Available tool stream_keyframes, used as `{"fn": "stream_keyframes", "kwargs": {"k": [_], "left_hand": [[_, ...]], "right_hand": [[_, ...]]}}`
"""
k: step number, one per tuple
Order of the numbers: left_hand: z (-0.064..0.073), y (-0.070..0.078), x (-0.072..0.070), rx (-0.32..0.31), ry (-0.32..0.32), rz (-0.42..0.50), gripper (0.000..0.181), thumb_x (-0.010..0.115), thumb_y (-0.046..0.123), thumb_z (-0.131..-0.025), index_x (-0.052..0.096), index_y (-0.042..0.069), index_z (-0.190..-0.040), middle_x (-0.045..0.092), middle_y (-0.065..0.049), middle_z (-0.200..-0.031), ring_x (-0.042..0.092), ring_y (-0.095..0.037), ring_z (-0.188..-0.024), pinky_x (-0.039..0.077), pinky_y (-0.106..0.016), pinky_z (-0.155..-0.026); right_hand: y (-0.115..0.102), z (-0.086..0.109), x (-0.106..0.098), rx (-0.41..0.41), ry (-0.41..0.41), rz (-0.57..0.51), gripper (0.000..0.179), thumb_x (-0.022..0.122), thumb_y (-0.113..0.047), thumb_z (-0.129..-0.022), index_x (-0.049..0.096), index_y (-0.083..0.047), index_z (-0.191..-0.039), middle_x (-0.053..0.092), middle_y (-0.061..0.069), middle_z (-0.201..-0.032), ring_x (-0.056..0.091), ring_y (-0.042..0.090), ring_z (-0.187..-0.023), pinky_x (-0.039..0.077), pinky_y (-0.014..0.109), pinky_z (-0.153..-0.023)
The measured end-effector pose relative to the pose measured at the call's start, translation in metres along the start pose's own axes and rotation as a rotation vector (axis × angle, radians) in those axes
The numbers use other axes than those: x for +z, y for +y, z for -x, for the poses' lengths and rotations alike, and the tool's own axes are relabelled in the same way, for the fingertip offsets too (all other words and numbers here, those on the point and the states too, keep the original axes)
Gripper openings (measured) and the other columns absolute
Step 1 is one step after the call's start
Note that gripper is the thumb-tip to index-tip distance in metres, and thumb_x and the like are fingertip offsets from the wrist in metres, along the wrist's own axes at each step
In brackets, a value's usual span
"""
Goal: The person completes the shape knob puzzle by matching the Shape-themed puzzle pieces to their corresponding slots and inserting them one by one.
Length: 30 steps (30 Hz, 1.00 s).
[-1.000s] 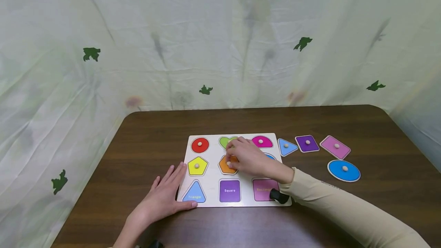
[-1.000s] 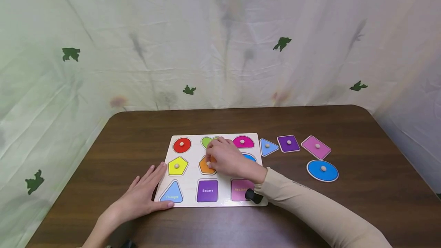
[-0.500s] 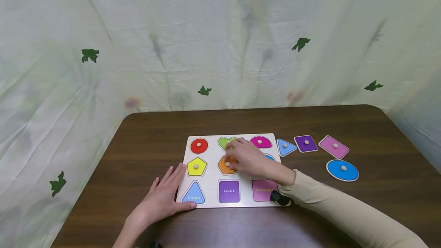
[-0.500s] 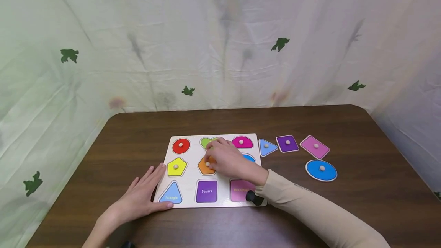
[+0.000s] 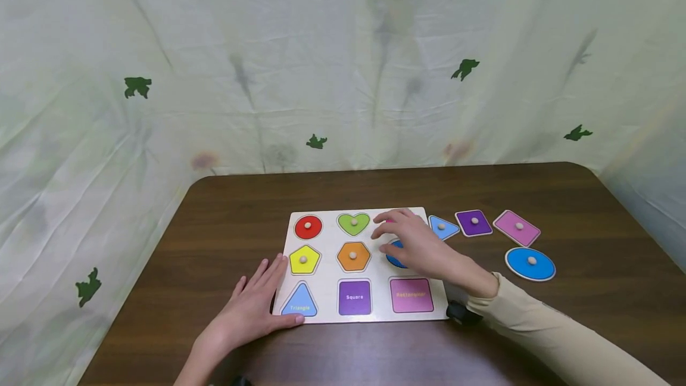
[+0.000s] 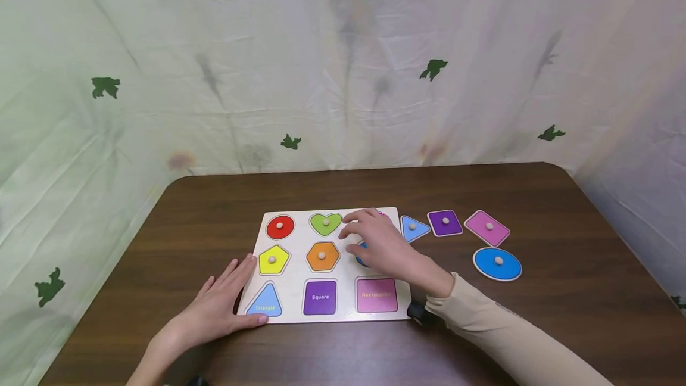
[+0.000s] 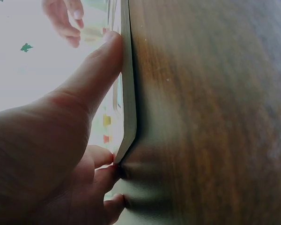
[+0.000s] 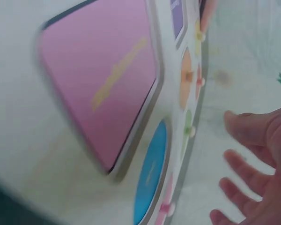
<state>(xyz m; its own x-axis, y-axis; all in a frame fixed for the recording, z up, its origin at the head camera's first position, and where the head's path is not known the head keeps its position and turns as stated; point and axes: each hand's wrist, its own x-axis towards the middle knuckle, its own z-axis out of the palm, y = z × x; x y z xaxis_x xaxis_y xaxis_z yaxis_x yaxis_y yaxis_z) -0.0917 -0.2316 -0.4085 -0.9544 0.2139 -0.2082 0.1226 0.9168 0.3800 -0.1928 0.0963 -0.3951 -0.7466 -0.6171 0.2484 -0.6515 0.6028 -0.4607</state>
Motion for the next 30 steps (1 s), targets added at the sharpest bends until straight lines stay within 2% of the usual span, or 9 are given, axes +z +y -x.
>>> {"fn": "stream_keyframes", "kwargs": {"k": [4,8,12,14,26,30], "left_hand": [[0.001,0.001,-0.001,0.003,0.001,-0.009,0.118,0.073,0.071,-0.071,0.021,0.009,-0.158,0.021,-0.011,-0.162,0.014,-0.038,-0.147,0.012,-0.071,-0.108],[0.0,0.0,-0.001,0.01,0.007,-0.016,0.118,0.072,0.071,-0.071,0.02,0.009,-0.157,0.02,-0.011,-0.162,0.013,-0.038,-0.147,0.012,-0.071,-0.108],[-0.001,-0.001,0.0,0.013,0.007,-0.015,0.118,0.072,0.071,-0.071,0.02,0.009,-0.157,0.02,-0.011,-0.162,0.013,-0.038,-0.147,0.012,-0.071,-0.108],[-0.001,-0.001,0.0,0.013,0.006,-0.014,0.118,0.071,0.071,-0.072,0.02,0.009,-0.158,0.019,-0.01,-0.162,0.012,-0.038,-0.147,0.011,-0.071,-0.108],[-0.001,-0.004,0.004,0.015,0.014,-0.004,0.118,0.072,0.071,-0.072,0.02,0.009,-0.158,0.019,-0.01,-0.162,0.012,-0.038,-0.148,0.012,-0.07,-0.109],[-0.001,-0.004,0.004,0.02,0.023,-0.001,0.118,0.072,0.071,-0.071,0.022,0.009,-0.157,0.021,-0.01,-0.162,0.013,-0.038,-0.147,0.012,-0.07,-0.108]], "right_hand": [[0.008,0.009,-0.006,-0.012,0.061,-0.06,0.02,0.079,-0.011,-0.085,0.073,-0.014,-0.104,0.06,0.007,-0.126,0.047,0.027,-0.122,0.042,0.048,-0.1],[0.016,0.016,-0.013,0.039,0.089,-0.1,0.024,0.08,-0.009,-0.083,0.074,-0.012,-0.106,0.061,0.007,-0.125,0.045,0.026,-0.123,0.044,0.05,-0.098],[0.026,0.023,-0.02,0.121,0.097,-0.078,0.027,0.081,-0.01,-0.081,0.075,-0.014,-0.107,0.06,0.007,-0.127,0.044,0.028,-0.125,0.046,0.054,-0.096],[0.032,0.027,-0.023,0.136,0.1,-0.048,0.026,0.081,-0.011,-0.081,0.075,-0.014,-0.107,0.059,0.008,-0.128,0.044,0.03,-0.125,0.048,0.055,-0.094],[0.06,0.059,-0.043,0.175,0.095,0.006,0.027,0.08,-0.007,-0.082,0.073,-0.011,-0.108,0.058,0.012,-0.129,0.041,0.035,-0.126,0.049,0.055,-0.092],[0.067,0.071,-0.051,0.157,0.124,0.006,0.025,0.078,-0.003,-0.082,0.074,-0.011,-0.106,0.058,0.013,-0.128,0.042,0.037,-0.124,0.047,0.055,-0.093]]}}
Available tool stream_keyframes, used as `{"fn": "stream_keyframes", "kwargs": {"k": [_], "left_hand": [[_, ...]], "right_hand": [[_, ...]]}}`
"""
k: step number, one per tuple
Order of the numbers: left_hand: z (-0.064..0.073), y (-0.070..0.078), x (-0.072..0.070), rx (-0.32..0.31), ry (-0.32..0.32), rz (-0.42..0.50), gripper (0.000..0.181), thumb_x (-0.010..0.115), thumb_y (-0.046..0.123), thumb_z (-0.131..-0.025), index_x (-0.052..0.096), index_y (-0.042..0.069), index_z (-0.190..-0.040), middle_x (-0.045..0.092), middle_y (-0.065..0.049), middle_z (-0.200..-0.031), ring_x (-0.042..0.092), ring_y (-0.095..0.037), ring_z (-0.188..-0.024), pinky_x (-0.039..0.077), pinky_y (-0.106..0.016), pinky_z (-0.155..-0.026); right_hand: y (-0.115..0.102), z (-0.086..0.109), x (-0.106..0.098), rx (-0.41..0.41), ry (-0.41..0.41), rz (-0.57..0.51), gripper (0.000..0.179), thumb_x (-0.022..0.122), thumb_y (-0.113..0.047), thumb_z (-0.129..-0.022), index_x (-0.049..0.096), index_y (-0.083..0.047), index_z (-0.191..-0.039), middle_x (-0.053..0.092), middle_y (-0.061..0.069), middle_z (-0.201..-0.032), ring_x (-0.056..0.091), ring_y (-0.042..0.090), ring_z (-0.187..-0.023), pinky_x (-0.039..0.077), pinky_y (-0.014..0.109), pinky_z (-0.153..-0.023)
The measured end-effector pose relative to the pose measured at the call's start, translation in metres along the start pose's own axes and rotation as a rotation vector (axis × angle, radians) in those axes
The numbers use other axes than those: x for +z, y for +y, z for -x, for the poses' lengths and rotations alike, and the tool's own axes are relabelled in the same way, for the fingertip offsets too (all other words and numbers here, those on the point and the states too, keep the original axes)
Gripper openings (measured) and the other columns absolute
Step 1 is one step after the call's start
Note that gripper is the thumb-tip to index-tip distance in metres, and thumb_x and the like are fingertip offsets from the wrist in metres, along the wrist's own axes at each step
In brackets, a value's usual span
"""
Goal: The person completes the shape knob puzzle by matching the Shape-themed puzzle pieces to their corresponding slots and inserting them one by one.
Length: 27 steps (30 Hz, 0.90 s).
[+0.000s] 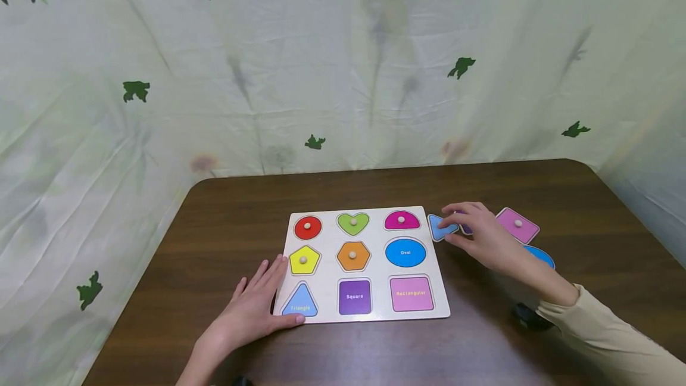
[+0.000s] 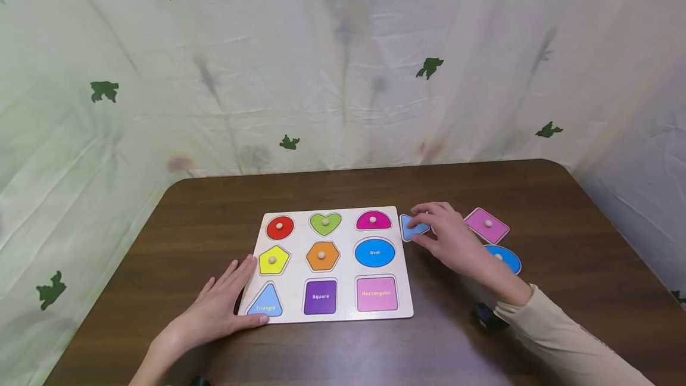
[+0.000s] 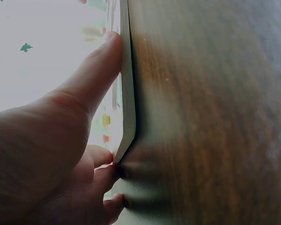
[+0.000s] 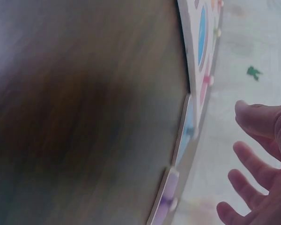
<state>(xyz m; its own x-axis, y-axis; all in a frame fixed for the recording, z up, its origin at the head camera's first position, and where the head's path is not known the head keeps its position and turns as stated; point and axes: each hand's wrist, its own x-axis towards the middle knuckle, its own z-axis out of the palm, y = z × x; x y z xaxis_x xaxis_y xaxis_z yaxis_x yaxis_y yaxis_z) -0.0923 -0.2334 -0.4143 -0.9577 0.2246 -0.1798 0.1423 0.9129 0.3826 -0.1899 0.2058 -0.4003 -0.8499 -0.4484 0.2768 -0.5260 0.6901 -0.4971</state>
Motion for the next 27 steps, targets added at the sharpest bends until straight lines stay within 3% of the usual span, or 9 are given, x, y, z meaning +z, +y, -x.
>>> {"fn": "stream_keyframes", "kwargs": {"k": [5,12,20,27], "left_hand": [[0.0,0.001,0.0,-0.002,-0.003,0.001,0.117,0.071,0.072,-0.071,0.022,0.009,-0.157,0.021,-0.01,-0.162,0.013,-0.038,-0.147,0.012,-0.07,-0.109],[-0.001,0.0,0.0,-0.006,-0.002,-0.003,0.117,0.071,0.073,-0.071,0.022,0.01,-0.157,0.021,-0.009,-0.162,0.013,-0.037,-0.148,0.012,-0.07,-0.109],[0.0,0.002,-0.001,-0.004,0.0,0.003,0.117,0.071,0.072,-0.071,0.022,0.01,-0.157,0.022,-0.009,-0.162,0.013,-0.037,-0.148,0.012,-0.07,-0.109],[0.001,0.002,-0.003,0.002,0.0,0.002,0.117,0.071,0.072,-0.072,0.022,0.008,-0.157,0.023,-0.01,-0.161,0.014,-0.038,-0.147,0.013,-0.071,-0.108]], "right_hand": [[0.01,0.013,-0.01,-0.029,0.049,0.025,0.021,0.079,-0.004,-0.082,0.074,-0.01,-0.101,0.06,0.015,-0.125,0.045,0.037,-0.12,0.043,0.053,-0.092],[0.023,0.033,-0.024,0.026,0.07,0.084,0.018,0.082,-0.011,-0.08,0.074,-0.016,-0.095,0.06,0.015,-0.124,0.045,0.041,-0.118,0.04,0.061,-0.089],[0.042,0.058,-0.033,-0.037,0.141,0.105,0.022,0.084,-0.007,-0.075,0.074,-0.018,-0.091,0.061,0.013,-0.118,0.047,0.042,-0.116,0.038,0.059,-0.086],[0.059,0.08,-0.043,0.043,0.106,0.128,0.025,0.084,-0.006,-0.075,0.075,-0.018,-0.096,0.059,0.017,-0.126,0.043,0.047,-0.118,0.038,0.067,-0.085]]}}
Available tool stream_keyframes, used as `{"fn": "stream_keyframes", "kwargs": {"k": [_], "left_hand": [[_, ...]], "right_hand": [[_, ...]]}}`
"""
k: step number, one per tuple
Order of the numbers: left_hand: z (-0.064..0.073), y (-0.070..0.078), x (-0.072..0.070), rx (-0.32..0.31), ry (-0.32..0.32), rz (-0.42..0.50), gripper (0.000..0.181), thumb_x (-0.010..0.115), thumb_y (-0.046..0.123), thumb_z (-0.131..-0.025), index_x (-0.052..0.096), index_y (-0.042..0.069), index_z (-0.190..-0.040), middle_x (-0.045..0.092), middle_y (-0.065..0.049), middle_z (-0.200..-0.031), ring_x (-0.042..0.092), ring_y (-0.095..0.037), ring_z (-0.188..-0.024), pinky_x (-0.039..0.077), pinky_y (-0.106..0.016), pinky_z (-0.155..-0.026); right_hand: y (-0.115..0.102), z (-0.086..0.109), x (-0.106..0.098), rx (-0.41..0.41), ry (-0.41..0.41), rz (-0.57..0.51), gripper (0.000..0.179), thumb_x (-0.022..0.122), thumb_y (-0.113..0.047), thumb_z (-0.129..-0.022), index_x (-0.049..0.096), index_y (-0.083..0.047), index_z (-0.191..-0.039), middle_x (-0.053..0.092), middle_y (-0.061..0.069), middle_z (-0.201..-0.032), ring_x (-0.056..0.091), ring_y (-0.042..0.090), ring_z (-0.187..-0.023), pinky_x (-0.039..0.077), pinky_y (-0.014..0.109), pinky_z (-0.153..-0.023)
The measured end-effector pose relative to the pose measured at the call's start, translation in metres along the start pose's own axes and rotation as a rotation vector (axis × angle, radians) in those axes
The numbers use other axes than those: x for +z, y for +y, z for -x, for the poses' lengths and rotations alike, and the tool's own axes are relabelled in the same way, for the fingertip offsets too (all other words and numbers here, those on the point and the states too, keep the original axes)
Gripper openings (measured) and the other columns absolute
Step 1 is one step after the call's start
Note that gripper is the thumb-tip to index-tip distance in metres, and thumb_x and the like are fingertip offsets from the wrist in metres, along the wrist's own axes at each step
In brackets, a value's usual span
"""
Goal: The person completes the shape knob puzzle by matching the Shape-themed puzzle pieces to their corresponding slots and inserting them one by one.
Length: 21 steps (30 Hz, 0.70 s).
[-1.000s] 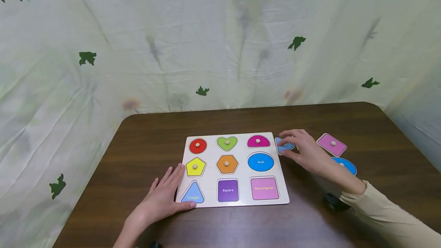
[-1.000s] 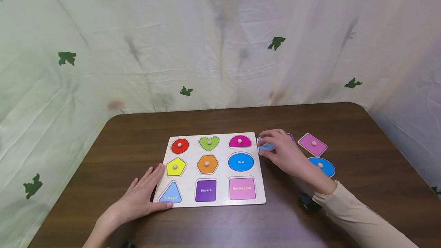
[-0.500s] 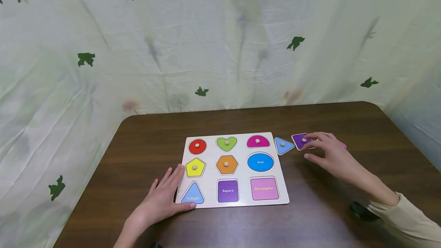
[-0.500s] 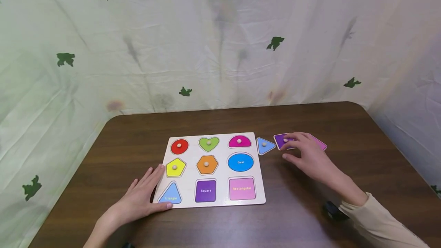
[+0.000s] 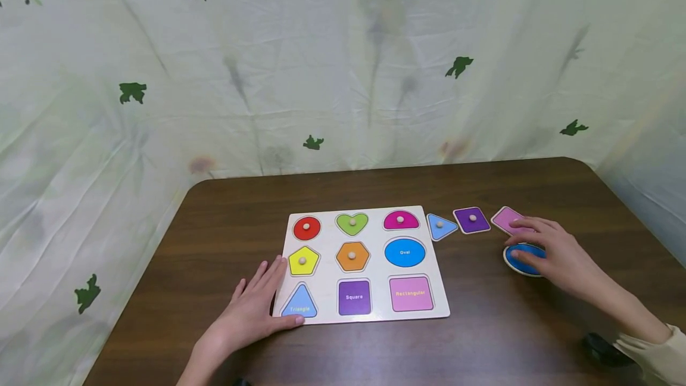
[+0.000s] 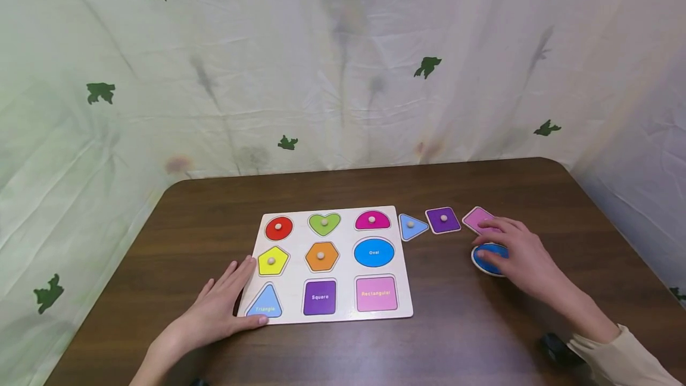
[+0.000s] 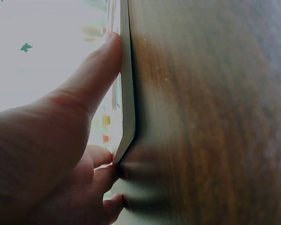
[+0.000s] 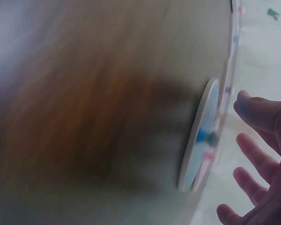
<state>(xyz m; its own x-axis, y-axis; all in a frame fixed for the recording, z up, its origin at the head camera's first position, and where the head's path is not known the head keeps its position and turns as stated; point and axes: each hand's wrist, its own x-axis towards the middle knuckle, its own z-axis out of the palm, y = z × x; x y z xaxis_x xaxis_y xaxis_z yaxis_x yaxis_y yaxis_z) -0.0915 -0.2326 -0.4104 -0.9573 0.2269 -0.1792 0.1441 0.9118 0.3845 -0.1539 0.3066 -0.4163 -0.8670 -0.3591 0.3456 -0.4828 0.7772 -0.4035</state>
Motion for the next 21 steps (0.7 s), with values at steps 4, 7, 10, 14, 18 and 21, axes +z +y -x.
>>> {"fn": "stream_keyframes", "kwargs": {"k": [4,7,10,14,18,21], "left_hand": [[0.0,0.0,0.001,-0.003,-0.006,-0.002,0.117,0.071,0.072,-0.072,0.022,0.009,-0.157,0.022,-0.01,-0.162,0.014,-0.038,-0.147,0.012,-0.07,-0.108],[0.0,0.0,0.0,-0.003,-0.006,-0.003,0.117,0.07,0.072,-0.072,0.022,0.009,-0.157,0.021,-0.01,-0.162,0.014,-0.038,-0.147,0.012,-0.07,-0.108],[0.001,0.0,0.0,-0.001,-0.003,-0.007,0.117,0.071,0.072,-0.072,0.022,0.008,-0.157,0.022,-0.011,-0.162,0.014,-0.038,-0.147,0.013,-0.071,-0.108],[0.001,0.001,0.0,-0.003,-0.004,-0.008,0.117,0.071,0.071,-0.072,0.022,0.008,-0.157,0.022,-0.011,-0.161,0.015,-0.038,-0.147,0.014,-0.071,-0.108],[0.001,0.001,0.0,-0.003,-0.001,-0.005,0.116,0.072,0.071,-0.072,0.022,0.008,-0.157,0.023,-0.011,-0.161,0.015,-0.038,-0.147,0.014,-0.071,-0.108],[0.001,0.001,0.0,-0.002,0.001,-0.007,0.117,0.072,0.071,-0.072,0.022,0.009,-0.157,0.023,-0.01,-0.161,0.016,-0.038,-0.147,0.014,-0.071,-0.108]], "right_hand": [[0.01,0.01,-0.004,0.057,-0.033,0.041,0.026,0.084,-0.007,-0.075,0.076,-0.015,-0.098,0.057,0.021,-0.127,0.04,0.05,-0.117,0.038,0.07,-0.081],[0.016,0.016,-0.005,0.1,-0.049,0.058,0.026,0.085,-0.006,-0.074,0.076,-0.013,-0.097,0.056,0.025,-0.125,0.039,0.052,-0.115,0.036,0.072,-0.08],[0.019,0.02,-0.004,0.126,-0.055,0.052,0.026,0.085,-0.005,-0.073,0.076,-0.01,-0.097,0.056,0.026,-0.124,0.038,0.052,-0.114,0.036,0.071,-0.08],[0.022,0.021,-0.004,0.142,-0.063,0.033,0.027,0.084,-0.002,-0.073,0.076,-0.008,-0.098,0.055,0.027,-0.124,0.037,0.052,-0.114,0.037,0.071,-0.081],[0.023,0.022,-0.003,0.141,-0.058,0.023,0.028,0.083,0.004,-0.072,0.075,-0.006,-0.096,0.056,0.027,-0.122,0.038,0.052,-0.114,0.038,0.072,-0.081],[0.022,0.023,-0.003,0.125,-0.043,0.021,0.027,0.082,0.006,-0.071,0.075,-0.005,-0.094,0.056,0.026,-0.119,0.039,0.051,-0.112,0.038,0.07,-0.081]]}}
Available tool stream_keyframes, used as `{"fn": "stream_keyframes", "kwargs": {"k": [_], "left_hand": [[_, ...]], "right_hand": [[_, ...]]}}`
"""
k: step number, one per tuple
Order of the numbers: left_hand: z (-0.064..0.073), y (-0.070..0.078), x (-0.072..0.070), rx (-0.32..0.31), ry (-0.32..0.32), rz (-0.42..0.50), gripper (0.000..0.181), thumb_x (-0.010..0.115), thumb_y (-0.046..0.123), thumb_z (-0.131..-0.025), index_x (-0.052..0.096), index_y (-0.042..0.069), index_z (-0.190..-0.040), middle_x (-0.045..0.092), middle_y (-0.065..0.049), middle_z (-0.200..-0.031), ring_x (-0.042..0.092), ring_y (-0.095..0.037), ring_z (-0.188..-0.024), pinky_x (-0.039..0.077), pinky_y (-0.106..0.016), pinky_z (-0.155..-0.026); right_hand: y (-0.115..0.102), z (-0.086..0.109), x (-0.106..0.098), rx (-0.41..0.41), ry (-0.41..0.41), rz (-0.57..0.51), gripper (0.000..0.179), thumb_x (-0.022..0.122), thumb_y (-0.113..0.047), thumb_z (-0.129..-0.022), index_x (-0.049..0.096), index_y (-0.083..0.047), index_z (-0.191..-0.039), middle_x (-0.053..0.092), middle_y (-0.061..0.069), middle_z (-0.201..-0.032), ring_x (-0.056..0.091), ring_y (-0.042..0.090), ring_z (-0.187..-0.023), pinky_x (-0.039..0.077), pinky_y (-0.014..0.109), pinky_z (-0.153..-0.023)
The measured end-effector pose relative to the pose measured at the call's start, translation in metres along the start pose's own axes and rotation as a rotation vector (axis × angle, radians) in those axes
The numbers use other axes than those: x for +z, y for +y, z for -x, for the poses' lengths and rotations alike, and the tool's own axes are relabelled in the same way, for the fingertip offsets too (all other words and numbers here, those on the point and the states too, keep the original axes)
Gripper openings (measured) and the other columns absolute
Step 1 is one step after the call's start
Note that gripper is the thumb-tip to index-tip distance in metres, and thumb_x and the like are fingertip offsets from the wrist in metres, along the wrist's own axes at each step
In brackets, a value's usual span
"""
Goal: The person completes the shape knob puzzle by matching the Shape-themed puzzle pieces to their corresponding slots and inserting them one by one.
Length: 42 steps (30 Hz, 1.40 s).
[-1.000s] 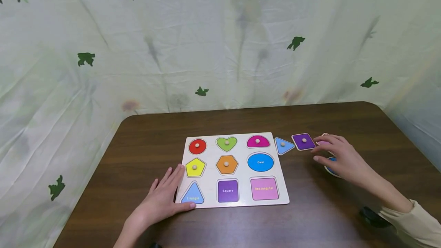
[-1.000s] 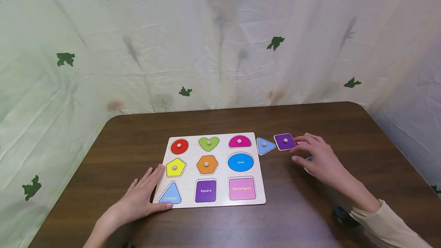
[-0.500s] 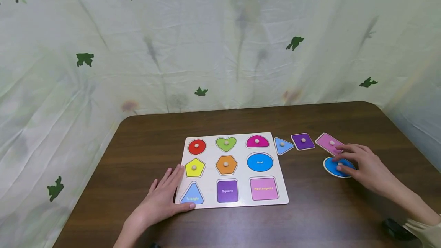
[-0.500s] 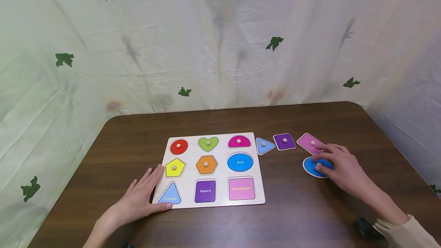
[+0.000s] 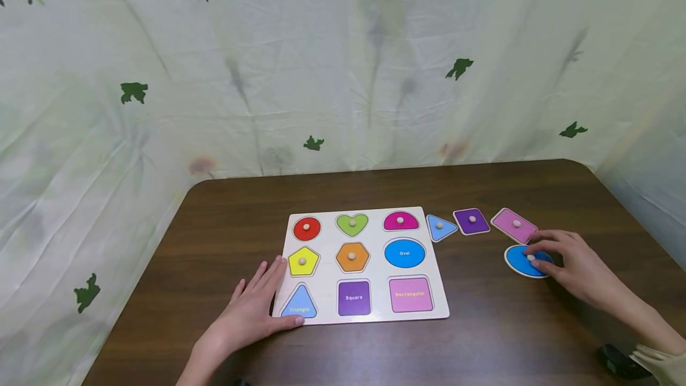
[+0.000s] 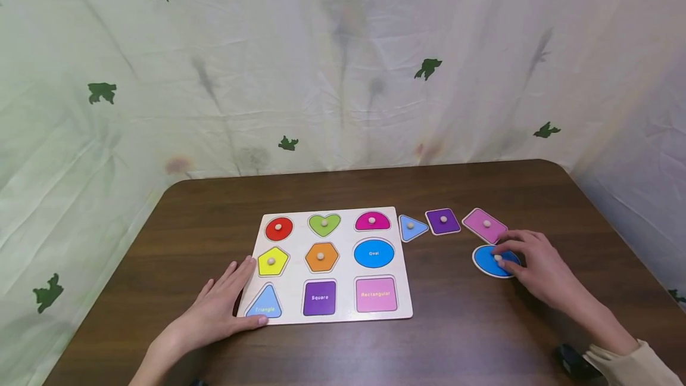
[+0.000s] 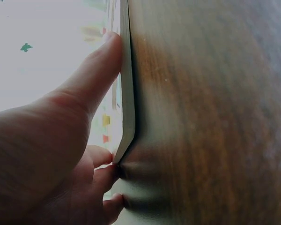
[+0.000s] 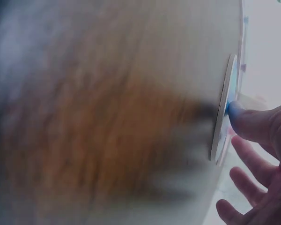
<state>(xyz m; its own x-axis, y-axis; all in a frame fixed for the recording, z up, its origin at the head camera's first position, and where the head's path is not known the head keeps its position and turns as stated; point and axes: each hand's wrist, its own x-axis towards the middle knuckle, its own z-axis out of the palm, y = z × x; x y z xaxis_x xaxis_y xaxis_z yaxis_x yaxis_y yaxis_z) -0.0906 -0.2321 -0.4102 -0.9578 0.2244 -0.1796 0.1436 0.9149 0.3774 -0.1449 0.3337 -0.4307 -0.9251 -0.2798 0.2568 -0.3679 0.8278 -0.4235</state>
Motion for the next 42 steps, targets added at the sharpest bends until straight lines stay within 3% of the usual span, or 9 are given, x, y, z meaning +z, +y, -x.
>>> {"fn": "stream_keyframes", "kwargs": {"k": [9,19,29,34,42], "left_hand": [[0.0,0.0,0.0,0.006,0.003,-0.005,0.116,0.072,0.071,-0.072,0.023,0.008,-0.157,0.023,-0.011,-0.161,0.015,-0.039,-0.147,0.014,-0.071,-0.108],[0.0,0.0,0.0,0.007,0.005,-0.009,0.116,0.072,0.071,-0.072,0.023,0.008,-0.157,0.023,-0.011,-0.161,0.016,-0.038,-0.147,0.014,-0.071,-0.108],[0.0,0.001,0.0,0.005,0.006,-0.013,0.116,0.072,0.07,-0.072,0.023,0.008,-0.157,0.023,-0.011,-0.161,0.015,-0.038,-0.147,0.015,-0.071,-0.108],[0.001,0.001,-0.001,0.007,0.009,-0.015,0.116,0.072,0.071,-0.072,0.022,0.008,-0.157,0.023,-0.01,-0.161,0.016,-0.038,-0.147,0.015,-0.071,-0.108],[0.0,0.0,0.001,0.007,0.023,0.007,0.116,0.075,0.068,-0.071,0.024,0.007,-0.157,0.023,-0.011,-0.161,0.016,-0.039,-0.147,0.014,-0.071,-0.108]], "right_hand": [[-0.011,-0.007,-0.002,-0.054,0.015,0.0,0.029,0.082,0.008,-0.069,0.073,-0.008,-0.091,0.059,0.023,-0.111,0.042,0.048,-0.107,0.04,0.065,-0.081],[-0.039,-0.021,0.005,-0.066,0.028,-0.059,0.026,0.079,0.004,-0.077,0.071,-0.007,-0.099,0.059,0.017,-0.111,0.043,0.043,-0.11,0.043,0.061,-0.082],[-0.066,-0.039,0.017,-0.184,0.055,-0.088,0.031,0.081,0.009,-0.072,0.07,-0.012,-0.091,0.057,0.005,-0.106,0.049,0.028,-0.104,0.04,0.049,-0.085],[-0.078,-0.044,0.023,-0.161,0.016,-0.086,0.028,0.08,0.005,-0.076,0.07,-0.013,-0.095,0.06,0.009,-0.113,0.053,0.028,-0.108,0.052,0.048,-0.084],[-0.094,-0.056,0.035,-0.163,-0.044,-0.121,0.025,0.079,0.001,-0.08,0.069,-0.014,-0.098,0.059,0.008,-0.113,0.05,0.031,-0.111,0.05,0.053,-0.088]]}}
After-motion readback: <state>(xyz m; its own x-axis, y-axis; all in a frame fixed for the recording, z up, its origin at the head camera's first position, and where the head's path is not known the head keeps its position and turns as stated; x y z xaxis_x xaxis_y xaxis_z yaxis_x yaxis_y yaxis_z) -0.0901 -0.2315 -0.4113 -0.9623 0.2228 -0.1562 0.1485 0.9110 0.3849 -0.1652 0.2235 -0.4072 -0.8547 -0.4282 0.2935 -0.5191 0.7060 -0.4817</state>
